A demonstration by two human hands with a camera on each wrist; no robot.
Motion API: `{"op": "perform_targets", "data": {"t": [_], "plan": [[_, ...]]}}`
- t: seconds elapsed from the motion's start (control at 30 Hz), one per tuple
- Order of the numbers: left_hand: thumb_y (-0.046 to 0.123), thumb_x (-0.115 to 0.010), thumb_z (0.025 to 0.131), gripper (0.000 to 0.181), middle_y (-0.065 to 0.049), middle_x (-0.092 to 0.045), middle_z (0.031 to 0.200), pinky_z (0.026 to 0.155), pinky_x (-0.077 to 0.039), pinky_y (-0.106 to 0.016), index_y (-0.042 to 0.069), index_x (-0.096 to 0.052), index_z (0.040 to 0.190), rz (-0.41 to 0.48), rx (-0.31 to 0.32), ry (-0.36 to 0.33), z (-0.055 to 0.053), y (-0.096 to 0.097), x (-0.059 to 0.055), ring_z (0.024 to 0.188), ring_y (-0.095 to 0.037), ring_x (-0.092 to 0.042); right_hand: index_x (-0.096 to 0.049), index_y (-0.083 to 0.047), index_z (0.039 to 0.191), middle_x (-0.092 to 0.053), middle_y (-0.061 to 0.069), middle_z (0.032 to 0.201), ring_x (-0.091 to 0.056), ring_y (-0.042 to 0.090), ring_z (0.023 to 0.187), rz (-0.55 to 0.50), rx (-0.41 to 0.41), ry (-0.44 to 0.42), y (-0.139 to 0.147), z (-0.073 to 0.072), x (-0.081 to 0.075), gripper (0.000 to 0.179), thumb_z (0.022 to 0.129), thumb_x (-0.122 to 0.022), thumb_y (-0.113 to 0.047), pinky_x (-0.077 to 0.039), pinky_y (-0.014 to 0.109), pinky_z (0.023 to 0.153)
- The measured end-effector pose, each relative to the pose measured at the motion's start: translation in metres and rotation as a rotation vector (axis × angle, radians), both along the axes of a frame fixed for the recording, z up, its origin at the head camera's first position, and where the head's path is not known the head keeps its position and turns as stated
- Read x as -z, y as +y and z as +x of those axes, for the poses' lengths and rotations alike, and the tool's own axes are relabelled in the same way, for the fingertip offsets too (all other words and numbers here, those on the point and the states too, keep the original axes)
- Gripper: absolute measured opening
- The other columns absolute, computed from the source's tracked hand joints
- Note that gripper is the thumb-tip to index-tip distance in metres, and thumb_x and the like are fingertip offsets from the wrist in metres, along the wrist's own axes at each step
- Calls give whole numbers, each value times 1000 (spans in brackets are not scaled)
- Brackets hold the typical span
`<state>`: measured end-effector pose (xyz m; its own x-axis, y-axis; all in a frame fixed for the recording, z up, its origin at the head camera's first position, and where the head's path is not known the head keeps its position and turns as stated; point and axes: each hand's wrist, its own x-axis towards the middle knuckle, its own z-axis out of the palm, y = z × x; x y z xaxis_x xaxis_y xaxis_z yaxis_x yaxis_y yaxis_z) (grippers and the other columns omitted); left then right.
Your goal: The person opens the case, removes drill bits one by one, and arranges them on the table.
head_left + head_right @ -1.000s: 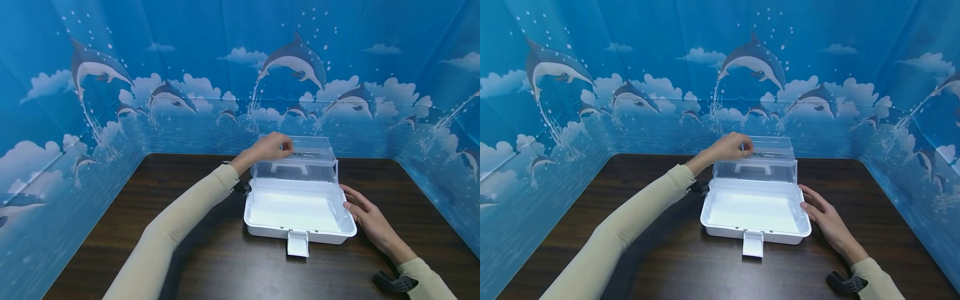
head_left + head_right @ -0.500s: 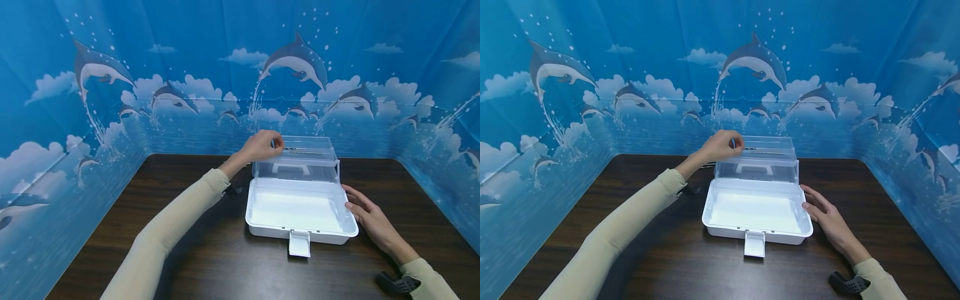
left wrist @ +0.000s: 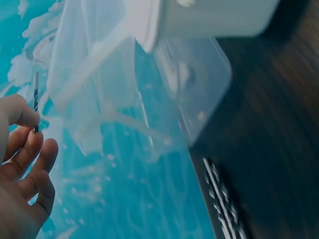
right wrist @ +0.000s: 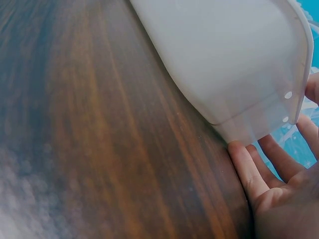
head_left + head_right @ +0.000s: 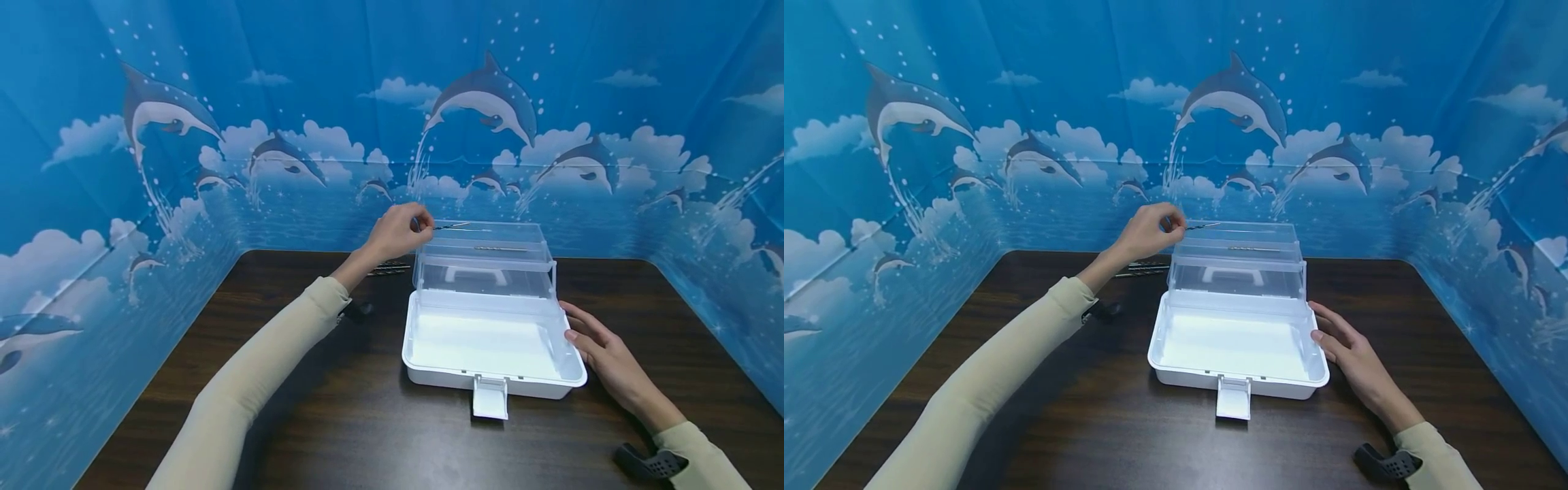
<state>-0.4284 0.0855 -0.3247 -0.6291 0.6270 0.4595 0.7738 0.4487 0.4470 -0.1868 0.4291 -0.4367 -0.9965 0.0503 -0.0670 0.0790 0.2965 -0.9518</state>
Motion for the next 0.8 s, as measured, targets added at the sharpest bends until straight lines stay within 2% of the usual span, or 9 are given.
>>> {"op": "perform_targets", "data": {"t": [0.2, 0.43, 0.63, 0.8], "plan": [[24, -58, 88, 11, 8, -54, 83, 58, -43, -30, 17, -65, 91, 62, -57, -23, -9, -25, 7, 69, -11, -53, -27, -37, 145, -24, 19, 144, -40, 36, 119, 17, 0, 9, 0, 0, 3, 56, 94, -50, -43, -49, 29, 79], [21, -58, 88, 16, 5, -55, 83, 60, -44, -31, 9, -67, 94, 126, -76, -62, -16, -56, 15, 68, -15, -54, -26, -38, 145, -22, 20, 145, -38, 38, 119, 27, -10, 19, -1, -3, 2, 56, 94, -49, -43, -49, 29, 79], [24, -58, 88, 8, 6, -55, 83, 62, -44, -30, 19, -64, 89, 92, -119, -55, -20, -73, 26, 69, -13, -54, -27, -37, 145, -24, 16, 144, -36, 34, 122, 17, -9, 13, 1, -2, -2, 54, 95, -49, -40, -47, 25, 79], [24, -58, 88, 9, 6, -55, 83, 63, -44, -29, 17, -65, 89, 48, -143, -63, -19, -85, 38, 69, -11, -54, -24, -36, 146, -23, 20, 144, -34, 36, 122, 18, -29, 4, 1, 0, 1, 56, 95, -48, -41, -47, 24, 79]]}}
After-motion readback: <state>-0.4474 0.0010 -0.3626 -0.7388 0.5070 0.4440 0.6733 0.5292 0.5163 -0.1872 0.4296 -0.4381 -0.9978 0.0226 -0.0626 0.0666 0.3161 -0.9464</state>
